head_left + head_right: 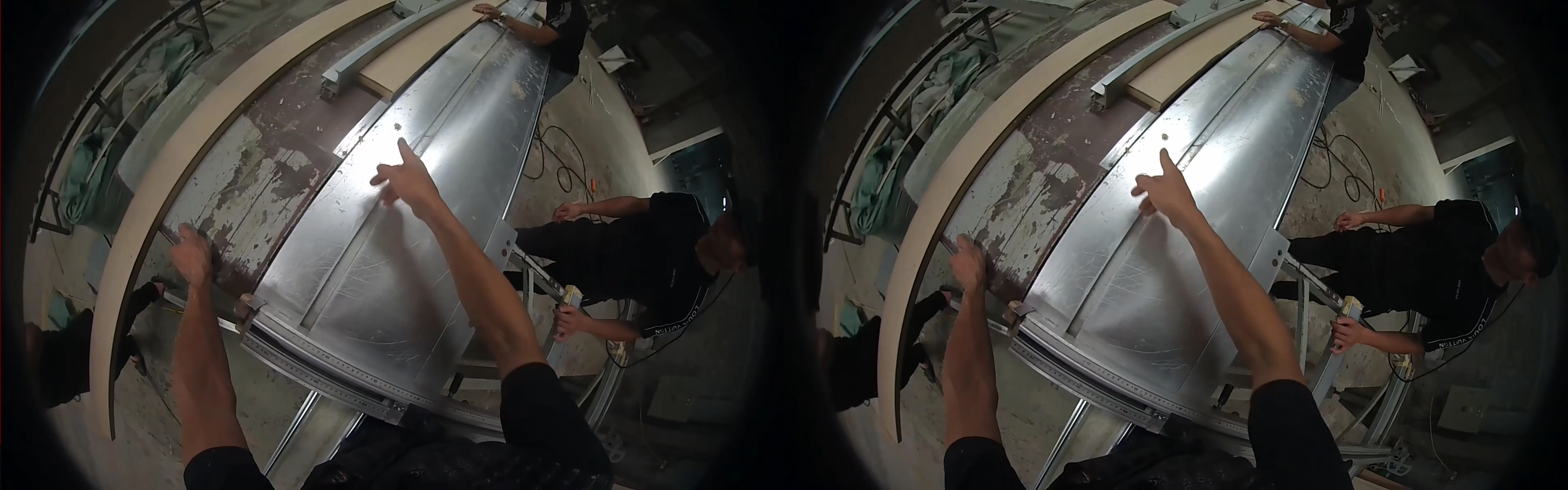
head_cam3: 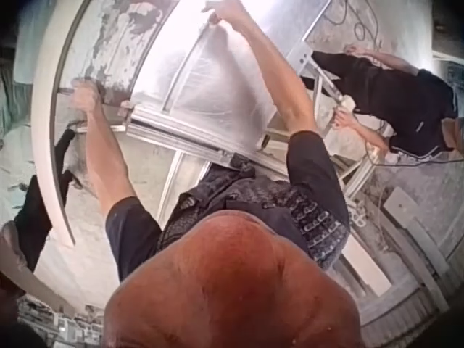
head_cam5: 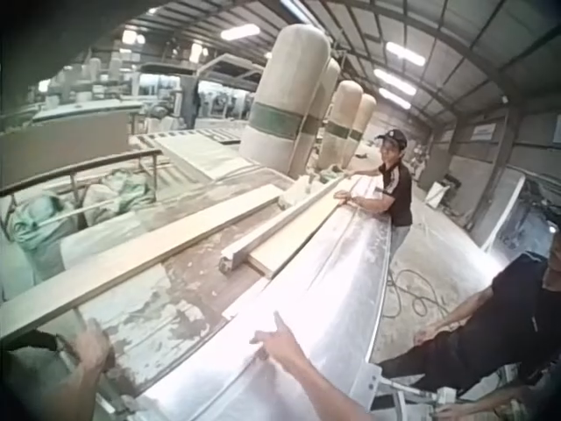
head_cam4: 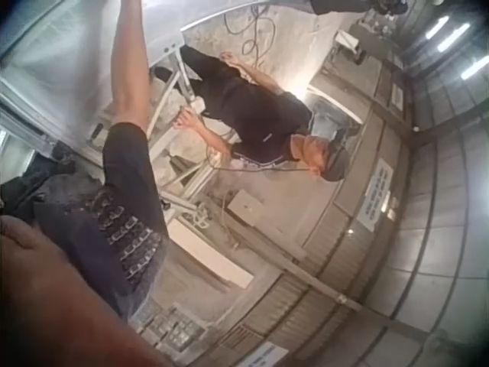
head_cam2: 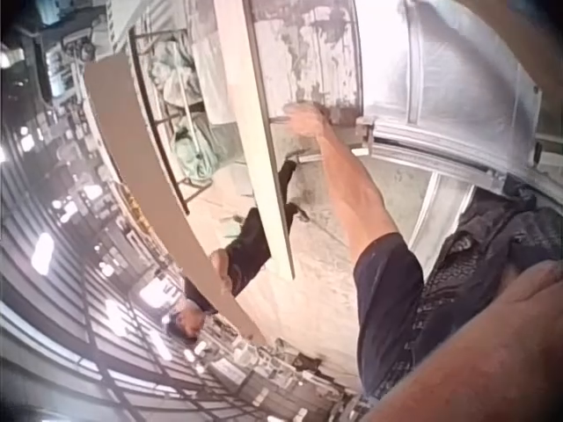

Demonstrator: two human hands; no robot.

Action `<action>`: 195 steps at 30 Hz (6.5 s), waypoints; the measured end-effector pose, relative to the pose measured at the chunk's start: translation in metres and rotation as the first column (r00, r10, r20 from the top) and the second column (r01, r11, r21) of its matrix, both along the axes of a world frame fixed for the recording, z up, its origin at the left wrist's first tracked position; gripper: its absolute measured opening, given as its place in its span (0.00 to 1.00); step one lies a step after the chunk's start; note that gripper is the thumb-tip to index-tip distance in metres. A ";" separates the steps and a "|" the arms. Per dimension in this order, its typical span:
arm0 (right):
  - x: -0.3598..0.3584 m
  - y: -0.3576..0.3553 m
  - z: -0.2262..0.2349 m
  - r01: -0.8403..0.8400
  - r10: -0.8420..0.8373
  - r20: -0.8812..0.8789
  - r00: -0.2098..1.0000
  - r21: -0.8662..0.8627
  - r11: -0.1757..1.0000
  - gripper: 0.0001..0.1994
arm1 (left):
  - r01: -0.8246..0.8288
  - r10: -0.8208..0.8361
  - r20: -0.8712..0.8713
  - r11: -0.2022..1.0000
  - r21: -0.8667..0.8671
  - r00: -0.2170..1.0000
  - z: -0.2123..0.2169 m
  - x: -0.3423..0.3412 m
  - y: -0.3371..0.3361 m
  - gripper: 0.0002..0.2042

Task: The worker is arranging and moving large curved wooden boards onto an industrial workstation.

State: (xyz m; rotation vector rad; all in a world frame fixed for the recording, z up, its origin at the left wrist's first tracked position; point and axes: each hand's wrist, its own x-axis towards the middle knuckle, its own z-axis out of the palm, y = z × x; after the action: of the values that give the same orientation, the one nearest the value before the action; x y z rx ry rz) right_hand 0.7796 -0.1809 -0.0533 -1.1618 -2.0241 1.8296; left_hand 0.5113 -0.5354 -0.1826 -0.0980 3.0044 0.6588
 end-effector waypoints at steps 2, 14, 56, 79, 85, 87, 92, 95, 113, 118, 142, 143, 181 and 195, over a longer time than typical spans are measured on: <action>-0.044 0.021 -0.011 0.026 -0.026 0.024 0.999 -0.008 1.000 0.48 | -0.127 0.122 0.051 0.985 0.118 0.991 -0.001 -0.001 0.001 0.40; -0.122 0.074 -0.054 0.105 -0.108 -0.025 0.994 -0.115 0.988 0.51 | -0.268 0.258 0.090 0.955 0.127 0.962 -0.006 -0.006 0.005 0.44; 0.178 -0.113 -0.084 0.071 -0.223 0.075 0.972 0.809 0.583 0.13 | 0.051 -0.100 -0.132 0.942 -0.330 0.986 -0.035 -0.014 -0.003 0.14; 0.174 -0.106 -0.083 0.088 -0.253 0.081 0.964 0.802 0.591 0.14 | 0.066 -0.162 -0.243 0.931 -0.359 0.956 -0.057 -0.025 -0.012 0.13; 0.174 -0.103 -0.082 0.077 -0.249 0.092 0.964 0.800 0.595 0.13 | -0.090 0.055 -0.204 0.981 -0.171 0.978 -0.058 -0.030 -0.007 0.14; 0.174 -0.103 -0.083 0.085 -0.252 0.087 0.964 0.797 0.598 0.13 | 0.027 -0.100 -0.198 0.941 -0.339 0.975 -0.054 -0.026 -0.010 0.15; 0.175 -0.103 -0.085 0.079 -0.255 0.087 0.963 0.812 0.578 0.13 | 0.072 -0.138 -0.175 0.937 -0.341 0.975 -0.043 -0.017 -0.009 0.15; 0.175 -0.103 -0.084 0.076 -0.254 0.099 0.962 0.797 0.599 0.13 | 0.061 -0.131 -0.176 0.933 -0.356 0.976 -0.040 -0.016 -0.006 0.15; 0.177 -0.105 -0.080 0.075 -0.256 0.106 0.961 0.789 0.610 0.13 | 0.060 -0.075 -0.060 0.975 -0.212 0.995 -0.020 -0.011 -0.003 0.37; 0.177 -0.105 -0.078 0.077 -0.250 0.103 0.963 0.783 0.618 0.13 | 0.036 -0.061 -0.096 0.970 -0.242 0.993 -0.034 -0.017 -0.004 0.21; 0.177 -0.104 -0.079 0.099 -0.256 0.078 0.964 0.785 0.611 0.14 | 0.065 -0.128 -0.208 0.955 -0.288 0.970 -0.064 -0.032 -0.013 0.14; 0.176 -0.104 -0.079 0.106 -0.256 0.065 0.964 0.792 0.602 0.13 | 0.075 -0.141 -0.213 0.954 -0.291 0.967 -0.064 -0.033 -0.014 0.14; 0.175 -0.103 -0.080 0.082 -0.259 0.106 0.960 0.778 0.623 0.14 | 0.093 -0.155 -0.158 0.935 -0.343 0.975 -0.051 -0.026 -0.012 0.15; 0.174 -0.102 -0.085 0.086 -0.273 0.101 0.957 0.798 0.597 0.13 | 0.032 -0.073 -0.156 0.967 -0.251 0.985 -0.062 -0.033 -0.012 0.31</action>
State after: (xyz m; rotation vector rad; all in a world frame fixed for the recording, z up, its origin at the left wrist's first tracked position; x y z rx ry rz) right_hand 0.9540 -0.2827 -0.1385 -1.2114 -2.3065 0.5407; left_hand 0.4787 -0.5476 -0.2451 0.0258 3.2220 0.2963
